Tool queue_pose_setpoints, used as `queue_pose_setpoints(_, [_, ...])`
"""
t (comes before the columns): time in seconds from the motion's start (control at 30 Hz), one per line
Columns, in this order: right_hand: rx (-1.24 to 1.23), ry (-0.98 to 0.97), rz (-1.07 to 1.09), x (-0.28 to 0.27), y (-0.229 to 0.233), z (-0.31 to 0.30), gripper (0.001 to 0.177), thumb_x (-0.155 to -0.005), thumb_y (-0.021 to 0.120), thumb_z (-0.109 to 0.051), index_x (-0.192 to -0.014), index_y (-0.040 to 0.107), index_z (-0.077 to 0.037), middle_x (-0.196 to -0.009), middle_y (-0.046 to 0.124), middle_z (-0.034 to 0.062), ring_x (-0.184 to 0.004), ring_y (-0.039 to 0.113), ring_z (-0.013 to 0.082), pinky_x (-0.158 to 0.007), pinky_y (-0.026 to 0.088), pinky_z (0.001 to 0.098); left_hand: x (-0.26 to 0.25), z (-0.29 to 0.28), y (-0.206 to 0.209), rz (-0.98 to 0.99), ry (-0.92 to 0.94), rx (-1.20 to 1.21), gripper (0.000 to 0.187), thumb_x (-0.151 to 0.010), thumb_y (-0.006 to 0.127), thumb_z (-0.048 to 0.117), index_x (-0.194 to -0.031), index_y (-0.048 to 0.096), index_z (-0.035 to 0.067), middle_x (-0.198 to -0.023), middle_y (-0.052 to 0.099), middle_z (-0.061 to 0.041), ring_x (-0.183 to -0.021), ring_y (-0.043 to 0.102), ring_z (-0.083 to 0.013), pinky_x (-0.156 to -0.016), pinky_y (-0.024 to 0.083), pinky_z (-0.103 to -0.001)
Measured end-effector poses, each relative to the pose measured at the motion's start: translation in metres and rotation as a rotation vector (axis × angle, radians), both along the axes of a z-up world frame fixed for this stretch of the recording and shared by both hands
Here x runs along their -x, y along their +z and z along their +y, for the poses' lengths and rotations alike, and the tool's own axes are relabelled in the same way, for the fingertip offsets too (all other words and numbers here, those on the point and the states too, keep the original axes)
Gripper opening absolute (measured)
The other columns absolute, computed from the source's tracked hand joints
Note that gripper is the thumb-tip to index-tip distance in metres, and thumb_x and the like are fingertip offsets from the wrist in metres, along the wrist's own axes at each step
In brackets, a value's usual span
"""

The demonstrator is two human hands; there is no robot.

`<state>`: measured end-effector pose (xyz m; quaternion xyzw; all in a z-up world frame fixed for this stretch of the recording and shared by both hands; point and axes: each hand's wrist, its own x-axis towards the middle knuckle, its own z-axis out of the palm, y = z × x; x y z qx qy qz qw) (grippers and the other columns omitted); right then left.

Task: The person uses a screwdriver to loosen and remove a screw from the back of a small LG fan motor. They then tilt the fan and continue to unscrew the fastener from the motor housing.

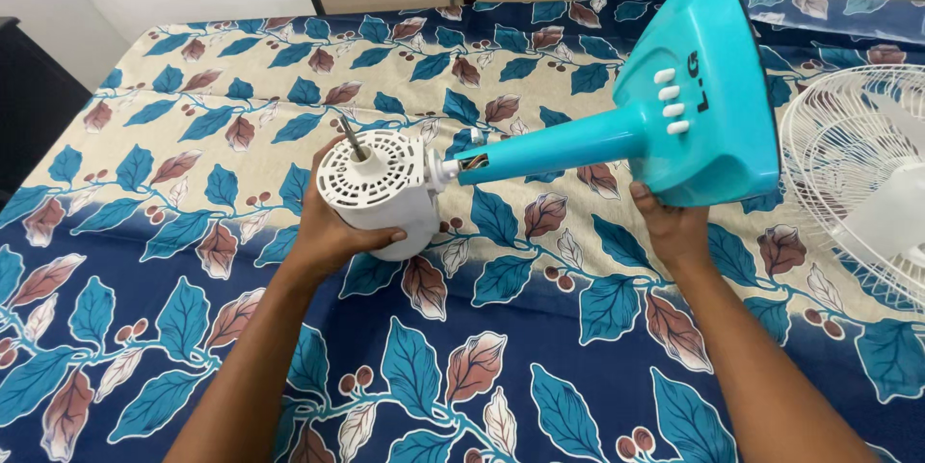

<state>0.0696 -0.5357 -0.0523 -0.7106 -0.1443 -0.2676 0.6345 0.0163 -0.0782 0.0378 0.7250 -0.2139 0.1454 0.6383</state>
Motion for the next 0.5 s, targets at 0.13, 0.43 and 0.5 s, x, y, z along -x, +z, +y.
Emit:
queue_pose_setpoints(0.13, [0.305, -0.196, -0.107, 0.002, -0.007, -0.008, 0.042, -0.101, 0.074, -0.034, -0.125, 0.061, -0.001, -0.123, 0.063, 0.0104, -0.112, 0.059, 0.0246, -0.102, 0.048, 0.0412, 0.015, -0.011, -0.008, -0.131, 0.139, -0.025, 0.124, -0.053, 0.096, 0.013, -0.155, 0.026, 0.004, -0.139, 0.059, -0.015, -0.129, 0.064, -0.0257, -0.112, 0.055, -0.039])
queue_pose_setpoints(0.43, [0.364, -0.207, 0.008, 0.006, -0.014, -0.026, 0.047, -0.104, 0.067, -0.037, -0.134, 0.058, -0.001, -0.132, 0.062, 0.0144, -0.120, 0.058, 0.0300, -0.107, 0.045, 0.0449, 0.029, -0.013, -0.009, -0.286, 0.202, -0.138, 0.125, -0.059, 0.101, 0.017, -0.156, 0.022, 0.008, -0.148, 0.048, -0.017, -0.136, 0.059, -0.0288, -0.117, 0.053, -0.042])
queue_pose_setpoints(0.5, [0.388, -0.214, 0.007, 0.008, -0.013, -0.027, 0.048, -0.104, 0.067, -0.038, -0.134, 0.058, -0.001, -0.132, 0.061, 0.0143, -0.120, 0.057, 0.0293, -0.109, 0.044, 0.0447, 0.030, -0.013, -0.010, -0.219, 0.139, -0.054, 0.125, -0.061, 0.101, 0.017, -0.157, 0.021, 0.009, -0.149, 0.048, -0.017, -0.137, 0.061, -0.0282, -0.117, 0.055, -0.041])
